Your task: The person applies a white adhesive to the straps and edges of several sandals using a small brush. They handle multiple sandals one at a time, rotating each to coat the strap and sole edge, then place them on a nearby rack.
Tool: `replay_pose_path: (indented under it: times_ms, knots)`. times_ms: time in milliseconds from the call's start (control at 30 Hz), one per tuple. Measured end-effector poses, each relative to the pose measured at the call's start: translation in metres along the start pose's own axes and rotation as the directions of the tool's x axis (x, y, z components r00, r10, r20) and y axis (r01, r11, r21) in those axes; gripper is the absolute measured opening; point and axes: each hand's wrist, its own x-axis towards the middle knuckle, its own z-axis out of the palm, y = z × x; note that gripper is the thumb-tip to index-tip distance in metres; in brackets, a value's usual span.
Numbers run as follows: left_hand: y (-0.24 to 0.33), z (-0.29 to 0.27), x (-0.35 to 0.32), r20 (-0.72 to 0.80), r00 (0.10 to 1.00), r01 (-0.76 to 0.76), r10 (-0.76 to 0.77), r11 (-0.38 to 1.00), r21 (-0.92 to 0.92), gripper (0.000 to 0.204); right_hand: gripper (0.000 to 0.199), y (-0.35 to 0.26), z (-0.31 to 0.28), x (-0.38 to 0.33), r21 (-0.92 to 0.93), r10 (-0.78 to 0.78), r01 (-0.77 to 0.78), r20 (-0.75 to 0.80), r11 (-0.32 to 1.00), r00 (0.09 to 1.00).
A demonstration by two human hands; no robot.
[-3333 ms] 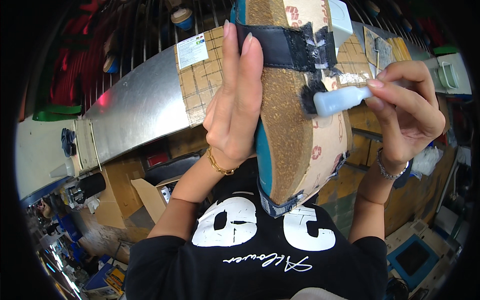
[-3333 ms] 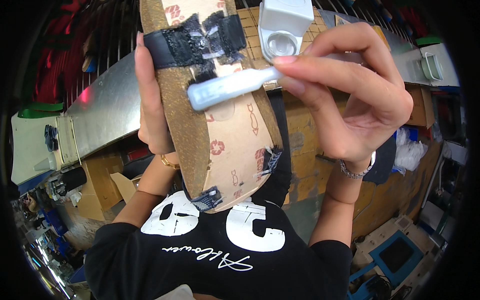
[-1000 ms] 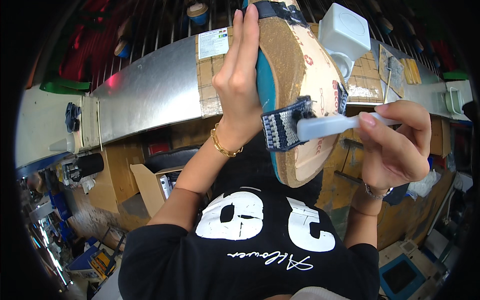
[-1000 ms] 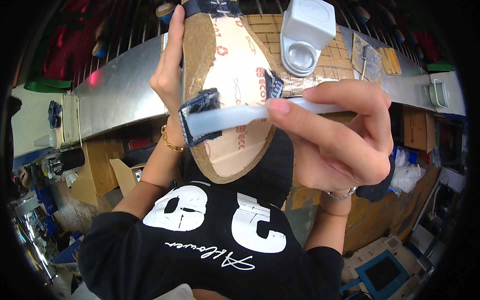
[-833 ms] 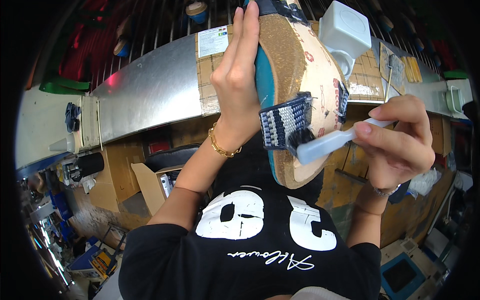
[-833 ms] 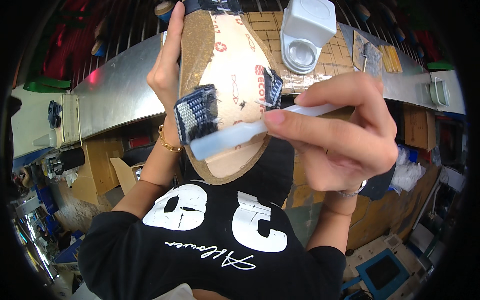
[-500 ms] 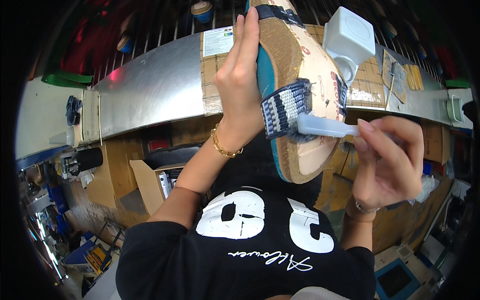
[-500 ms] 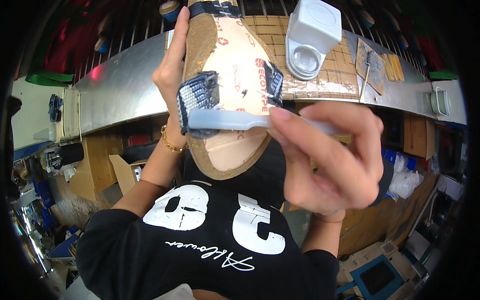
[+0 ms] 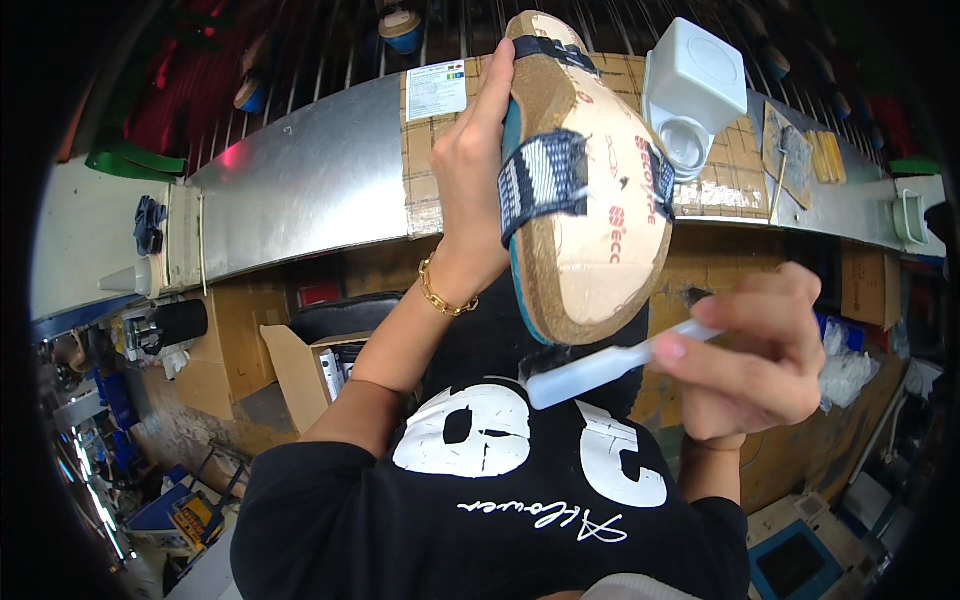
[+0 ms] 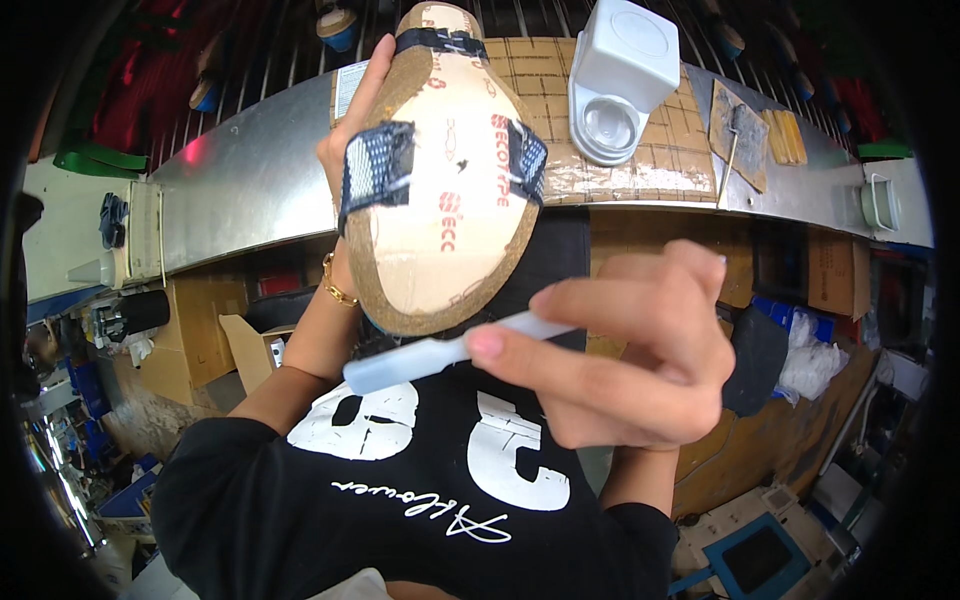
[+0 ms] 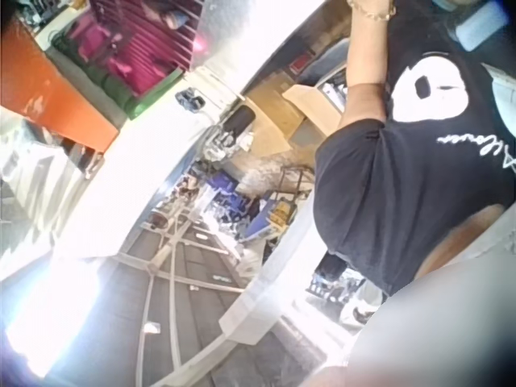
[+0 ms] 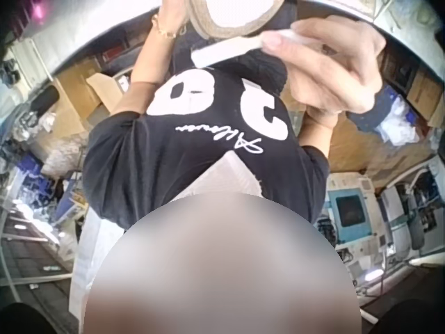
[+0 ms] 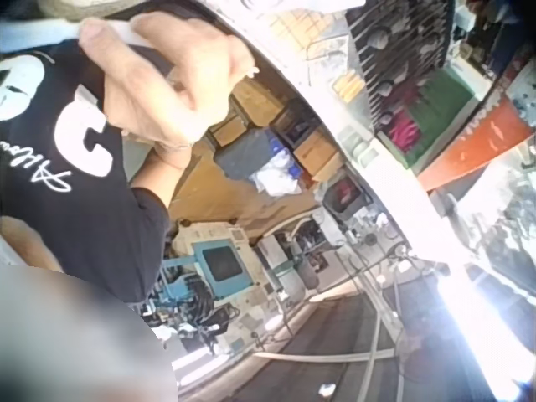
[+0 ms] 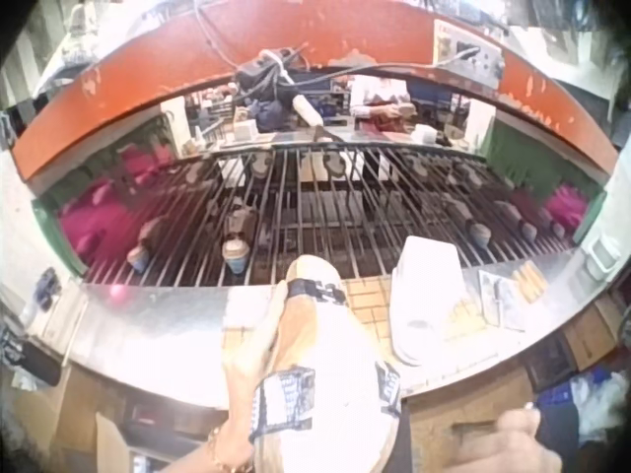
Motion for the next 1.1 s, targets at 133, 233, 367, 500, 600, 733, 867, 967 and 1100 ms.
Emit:
replay_pose_path:
  times_ms: [133, 233, 367, 500, 600, 733, 867, 967, 1100]
  knots:
    - [-0.007, 0.002, -0.005, 0.06, 0.991, 0.127, -0.12, 0.983, -0.131, 0.075, 0.038, 0.004, 0.001, 0.001, -0.006, 0.053, -0.053, -0.043, 0.999, 0.998]
    - [-0.013, 0.006, -0.01, 0.093, 0.97, 0.241, -0.223, 0.928, -0.286, 0.074, 0.035, 0.005, 0.0, 0.002, 0.117, 0.08, -0.085, 0.053, 0.99, 0.995]
    - [-0.021, 0.01, -0.014, 0.166, 0.961, 0.272, -0.22, 0.85, -0.451, 0.072, 0.033, 0.009, 0.0, 0.004, 0.114, 0.151, -0.15, -0.004, 0.982, 0.988]
    - [-0.025, 0.007, -0.016, 0.248, 0.957, 0.23, -0.151, 0.916, -0.329, 0.072, 0.035, 0.011, -0.004, 0.001, 0.192, 0.164, -0.182, 0.104, 0.964, 0.981]
    - [-0.025, 0.01, -0.016, 0.217, 0.963, 0.237, -0.158, 0.88, -0.412, 0.071, 0.032, 0.016, 0.0, -0.002, 0.151, 0.294, -0.295, 0.031, 0.944, 0.955]
    - [-0.026, 0.01, -0.017, 0.335, 0.893, 0.424, -0.301, 0.813, -0.399, 0.069, 0.033, 0.024, -0.003, -0.003, 0.389, 0.149, -0.16, 0.058, 0.907, 0.987]
    - [-0.026, 0.01, -0.019, 0.296, 0.905, 0.413, -0.305, 0.796, -0.443, 0.066, 0.033, 0.032, 0.0, -0.005, 0.317, 0.353, -0.36, 0.081, 0.878, 0.932]
    - [-0.025, 0.007, -0.018, 0.31, 0.904, 0.403, -0.294, 0.825, -0.396, 0.065, 0.03, 0.038, -0.004, -0.006, 0.455, 0.19, -0.212, 0.095, 0.865, 0.977]
    - [-0.018, 0.001, -0.016, 0.36, 0.881, 0.453, -0.308, 0.769, -0.451, 0.068, 0.03, 0.041, -0.002, -0.008, 0.383, 0.373, -0.409, 0.169, 0.828, 0.912]
